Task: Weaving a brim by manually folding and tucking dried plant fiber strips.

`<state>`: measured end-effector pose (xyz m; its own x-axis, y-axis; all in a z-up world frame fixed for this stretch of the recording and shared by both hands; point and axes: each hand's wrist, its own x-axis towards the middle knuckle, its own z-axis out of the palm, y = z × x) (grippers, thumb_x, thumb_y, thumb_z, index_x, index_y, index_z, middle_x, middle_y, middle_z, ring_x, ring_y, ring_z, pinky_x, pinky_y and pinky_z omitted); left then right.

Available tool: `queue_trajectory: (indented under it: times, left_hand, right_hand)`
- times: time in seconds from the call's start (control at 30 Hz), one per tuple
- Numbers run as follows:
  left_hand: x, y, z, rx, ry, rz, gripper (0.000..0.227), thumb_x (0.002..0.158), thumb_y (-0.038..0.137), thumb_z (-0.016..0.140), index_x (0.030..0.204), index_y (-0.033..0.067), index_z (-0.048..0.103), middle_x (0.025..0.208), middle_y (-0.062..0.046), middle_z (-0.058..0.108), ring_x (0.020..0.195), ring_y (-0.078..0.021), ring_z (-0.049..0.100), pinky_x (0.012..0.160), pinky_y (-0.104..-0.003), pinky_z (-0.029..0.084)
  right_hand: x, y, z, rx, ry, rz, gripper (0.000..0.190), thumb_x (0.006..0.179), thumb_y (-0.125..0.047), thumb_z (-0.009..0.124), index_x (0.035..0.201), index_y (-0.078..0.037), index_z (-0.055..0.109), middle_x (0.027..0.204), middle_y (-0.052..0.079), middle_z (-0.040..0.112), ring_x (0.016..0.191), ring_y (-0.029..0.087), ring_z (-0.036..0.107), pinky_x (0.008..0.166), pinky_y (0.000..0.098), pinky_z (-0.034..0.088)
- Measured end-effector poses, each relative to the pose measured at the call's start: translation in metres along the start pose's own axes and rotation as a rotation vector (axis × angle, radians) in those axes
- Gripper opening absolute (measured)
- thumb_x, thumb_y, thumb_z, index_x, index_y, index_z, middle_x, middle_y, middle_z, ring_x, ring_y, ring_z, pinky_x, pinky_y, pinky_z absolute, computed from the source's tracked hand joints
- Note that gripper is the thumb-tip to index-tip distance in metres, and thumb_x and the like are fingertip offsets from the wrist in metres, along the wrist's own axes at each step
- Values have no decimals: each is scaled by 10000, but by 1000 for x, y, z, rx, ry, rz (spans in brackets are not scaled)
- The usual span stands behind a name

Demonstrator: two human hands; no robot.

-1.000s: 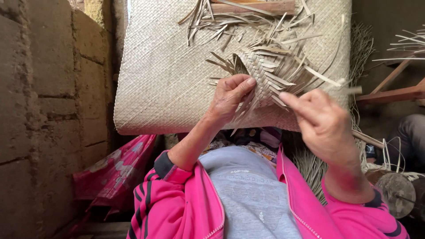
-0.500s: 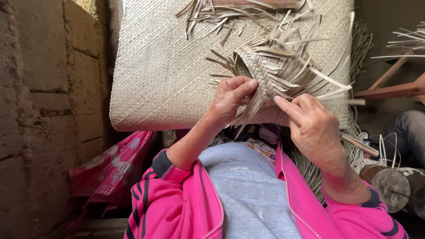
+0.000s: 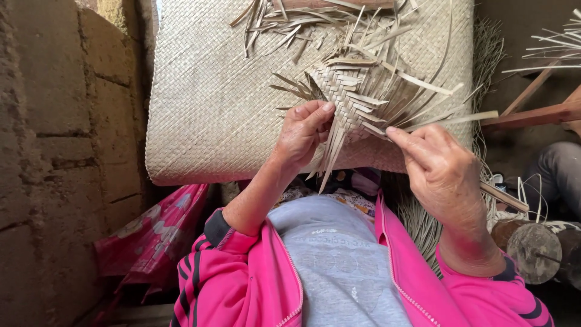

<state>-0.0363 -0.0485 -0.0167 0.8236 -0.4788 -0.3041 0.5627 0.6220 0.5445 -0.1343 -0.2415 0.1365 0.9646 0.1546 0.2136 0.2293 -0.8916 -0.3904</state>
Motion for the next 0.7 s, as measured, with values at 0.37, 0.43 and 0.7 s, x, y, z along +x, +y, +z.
queue_trajectory:
  times: [0.37, 0.43, 0.7]
  left_hand:
    - [-4, -13, 14, 102, 112, 66, 214, 938, 216, 753, 917, 6, 720, 717, -40, 672, 627, -76, 658, 569, -219, 601]
    - [-4, -15, 14, 108, 113, 72, 215, 936, 213, 756, 917, 1, 722, 718, -45, 673, 630, -84, 660, 571, -226, 606]
    - [-7, -21, 15, 251, 89, 151, 207, 930, 209, 775, 900, 7, 739, 693, -34, 653, 651, -69, 653, 606, -213, 617]
  right_hand:
    - [-10, 25, 34, -147, 14, -176, 322, 944, -23, 658, 1200, -180, 775, 870, 42, 568, 863, 270, 653, 777, 391, 577]
    - [-10, 26, 36, -171, 13, -189, 332, 938, -20, 653, 1204, -180, 769, 868, 42, 560, 864, 268, 649, 780, 386, 578]
    - [-14, 20, 35, -361, -14, -212, 405, 864, -2, 651, 1198, -205, 759, 881, 25, 533, 862, 230, 630, 784, 364, 581]
